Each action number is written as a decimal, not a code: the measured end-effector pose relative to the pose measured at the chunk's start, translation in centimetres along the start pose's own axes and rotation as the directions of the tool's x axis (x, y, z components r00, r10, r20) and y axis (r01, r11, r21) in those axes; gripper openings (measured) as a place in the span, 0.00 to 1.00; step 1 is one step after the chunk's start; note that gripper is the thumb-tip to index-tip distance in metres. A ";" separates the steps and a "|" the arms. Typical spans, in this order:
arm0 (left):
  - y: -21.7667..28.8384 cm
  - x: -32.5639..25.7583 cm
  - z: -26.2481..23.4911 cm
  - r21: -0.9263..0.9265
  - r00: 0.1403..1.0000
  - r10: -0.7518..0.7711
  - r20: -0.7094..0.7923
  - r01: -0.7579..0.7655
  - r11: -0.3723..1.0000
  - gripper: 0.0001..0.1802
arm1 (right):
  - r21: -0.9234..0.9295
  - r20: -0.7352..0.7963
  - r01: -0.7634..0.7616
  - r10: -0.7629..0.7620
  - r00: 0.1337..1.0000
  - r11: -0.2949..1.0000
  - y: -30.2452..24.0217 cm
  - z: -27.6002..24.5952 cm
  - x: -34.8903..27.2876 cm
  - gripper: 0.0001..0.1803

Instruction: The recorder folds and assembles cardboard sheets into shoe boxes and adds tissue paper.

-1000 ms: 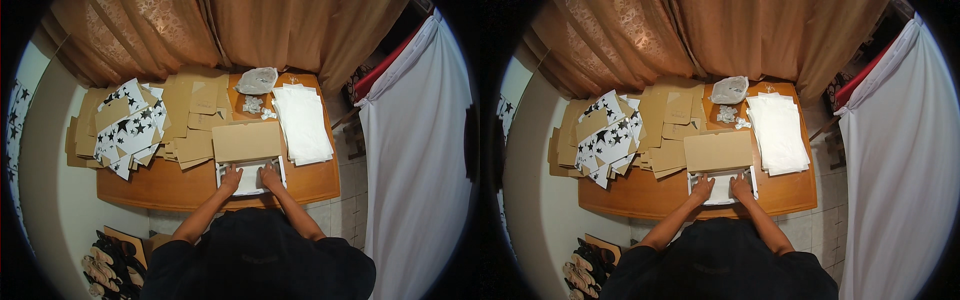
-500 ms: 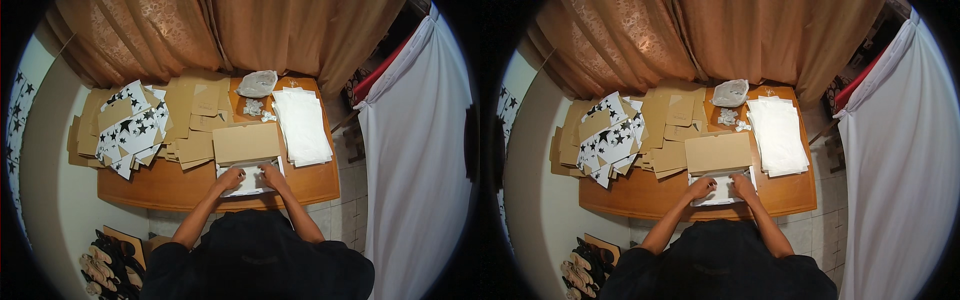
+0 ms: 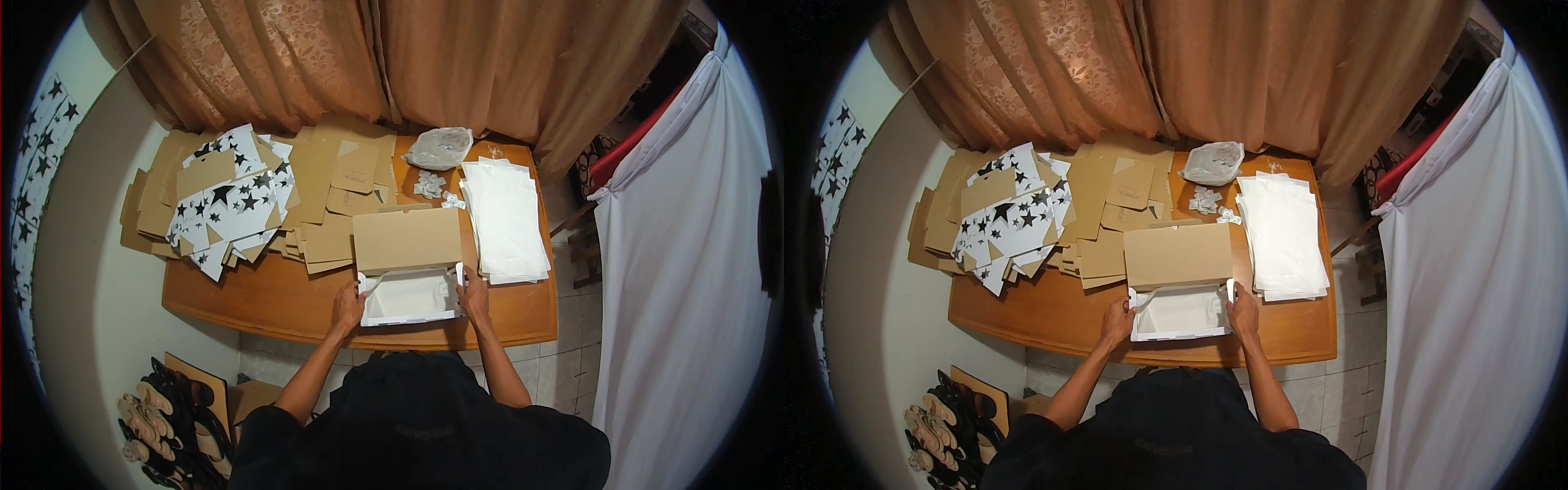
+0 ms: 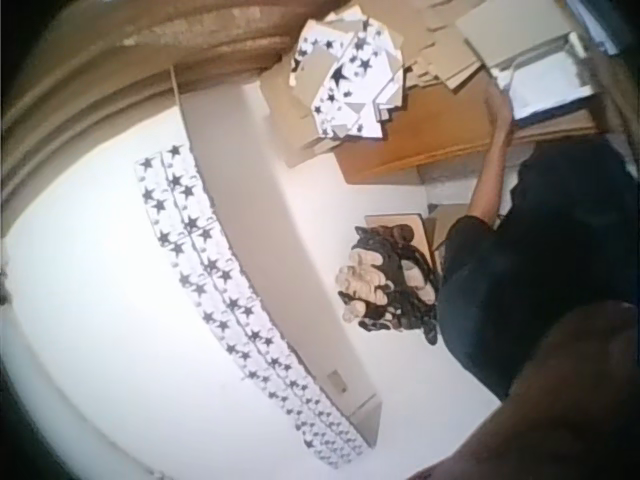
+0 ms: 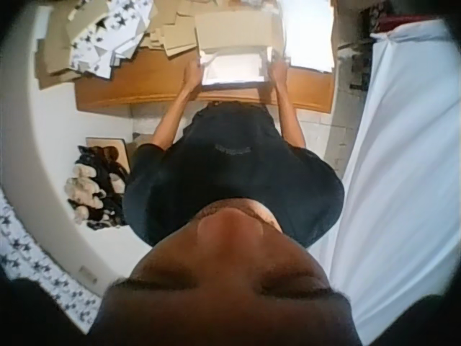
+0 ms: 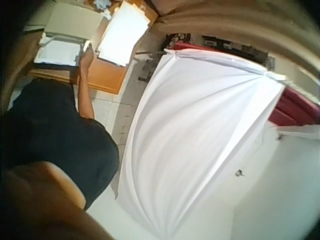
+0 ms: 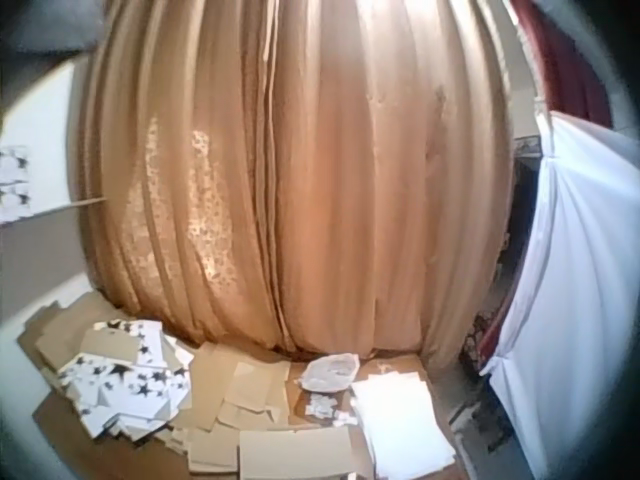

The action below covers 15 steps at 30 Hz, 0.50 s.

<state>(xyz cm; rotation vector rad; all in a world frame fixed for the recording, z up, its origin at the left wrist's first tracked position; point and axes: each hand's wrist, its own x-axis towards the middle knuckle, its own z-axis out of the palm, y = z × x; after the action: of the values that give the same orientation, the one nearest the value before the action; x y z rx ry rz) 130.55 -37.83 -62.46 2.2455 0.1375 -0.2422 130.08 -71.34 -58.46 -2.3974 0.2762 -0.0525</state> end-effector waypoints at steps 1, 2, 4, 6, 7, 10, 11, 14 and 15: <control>-0.1 -0.3 -0.3 0.010 0.998 0.012 -0.064 -0.012 1.000 0.19 | 0.013 0.001 0.003 -0.003 1.000 1.000 -0.7 0.1 0.1 0.31; -0.2 -0.7 -0.7 0.021 0.991 0.023 -0.129 -0.021 1.000 0.19 | 0.026 0.003 0.008 -0.008 1.000 1.000 -1.4 0.3 0.1 0.32; 0.0 -1.5 -2.1 0.026 0.986 0.009 -0.168 -0.004 1.000 0.19 | 0.012 -0.035 0.108 -0.107 0.994 0.994 -2.5 0.9 0.2 0.32; 0.0 -2.5 -3.6 0.030 0.978 -0.010 -0.211 0.016 0.999 0.19 | 0.138 0.086 -0.001 -0.011 0.996 0.990 -4.1 1.6 0.2 0.32; -0.2 -3.1 -4.4 0.072 0.970 -0.030 -0.239 0.048 0.996 0.18 | 0.113 0.078 0.089 -0.098 0.992 0.990 -3.7 2.8 0.4 0.33; -2.2 -4.6 -5.8 0.105 0.951 -0.075 -0.299 0.111 0.988 0.18 | 0.093 0.172 0.167 -0.181 0.968 0.982 -5.6 4.6 0.6 0.33; -3.0 -5.0 -6.1 0.137 0.949 -0.084 -0.304 0.130 0.982 0.18 | 0.054 0.222 0.192 -0.200 0.954 0.980 -6.2 4.9 0.5 0.33; -4.7 -5.9 -6.1 0.141 0.947 -0.121 -0.299 0.169 0.975 0.18 | 0.041 0.168 0.257 -0.261 0.951 0.965 -6.4 6.6 0.1 0.33; -4.6 -5.9 -6.1 0.113 0.947 -0.146 -0.285 0.184 0.976 0.19 | 0.020 0.164 0.289 -0.288 0.943 0.957 -6.6 6.5 0.2 0.33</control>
<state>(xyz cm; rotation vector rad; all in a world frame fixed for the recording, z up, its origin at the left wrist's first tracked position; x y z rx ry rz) 124.77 -30.31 -60.86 2.3997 0.4726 -0.0264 132.23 -62.33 -58.98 -2.4111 -0.1547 0.0126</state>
